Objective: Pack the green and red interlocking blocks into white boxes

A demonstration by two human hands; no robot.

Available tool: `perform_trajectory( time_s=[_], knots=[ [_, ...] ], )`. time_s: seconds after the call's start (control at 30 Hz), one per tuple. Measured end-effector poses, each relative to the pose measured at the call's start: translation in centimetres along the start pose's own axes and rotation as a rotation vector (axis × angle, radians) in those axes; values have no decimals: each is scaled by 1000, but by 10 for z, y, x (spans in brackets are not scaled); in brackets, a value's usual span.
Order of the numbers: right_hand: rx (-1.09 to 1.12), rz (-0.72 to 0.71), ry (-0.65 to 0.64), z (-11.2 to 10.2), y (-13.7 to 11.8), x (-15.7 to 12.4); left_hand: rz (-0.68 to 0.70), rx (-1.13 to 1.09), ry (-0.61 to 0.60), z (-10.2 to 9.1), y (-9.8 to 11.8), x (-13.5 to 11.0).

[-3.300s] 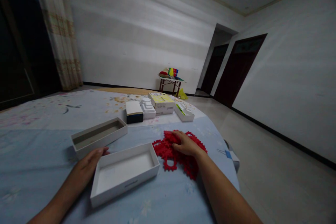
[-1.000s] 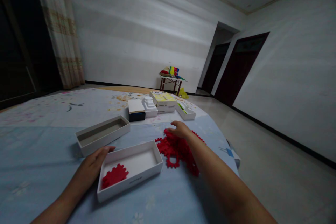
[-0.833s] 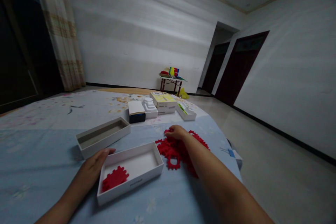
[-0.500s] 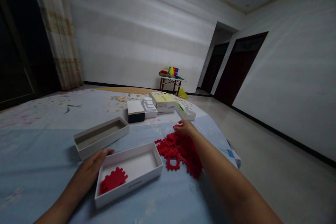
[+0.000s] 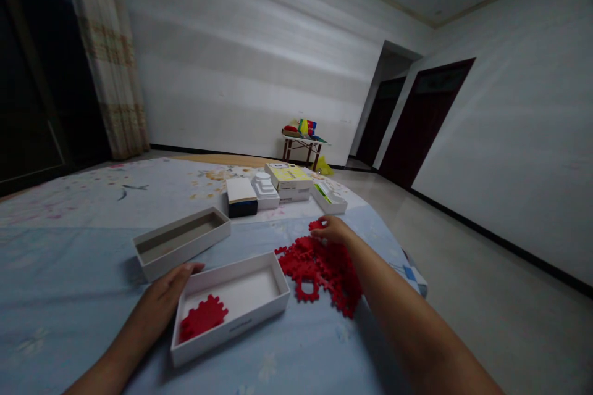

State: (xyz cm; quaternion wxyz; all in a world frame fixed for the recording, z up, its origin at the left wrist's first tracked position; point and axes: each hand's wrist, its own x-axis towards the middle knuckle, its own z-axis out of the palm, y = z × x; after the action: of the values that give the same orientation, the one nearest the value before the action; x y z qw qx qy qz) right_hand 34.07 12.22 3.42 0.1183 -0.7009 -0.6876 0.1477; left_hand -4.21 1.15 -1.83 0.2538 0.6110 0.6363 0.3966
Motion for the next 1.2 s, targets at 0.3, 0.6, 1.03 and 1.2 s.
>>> perform_trajectory(
  time_s=[0.3,0.6,1.03,1.2],
  knots=[
    [-114,-96,-81,9,-31,-16,-4,-6,6,-2,11,-5],
    [-184,-117,-116,7,-46,-23,5,-41,15,0,8,-4],
    [105,-841,-146,-10,-119,-84,28,-72,32,0,19,-10],
    [-10,-1067,-366,14,-171,-105,42,-88,13,1,20,-12]
  ],
)
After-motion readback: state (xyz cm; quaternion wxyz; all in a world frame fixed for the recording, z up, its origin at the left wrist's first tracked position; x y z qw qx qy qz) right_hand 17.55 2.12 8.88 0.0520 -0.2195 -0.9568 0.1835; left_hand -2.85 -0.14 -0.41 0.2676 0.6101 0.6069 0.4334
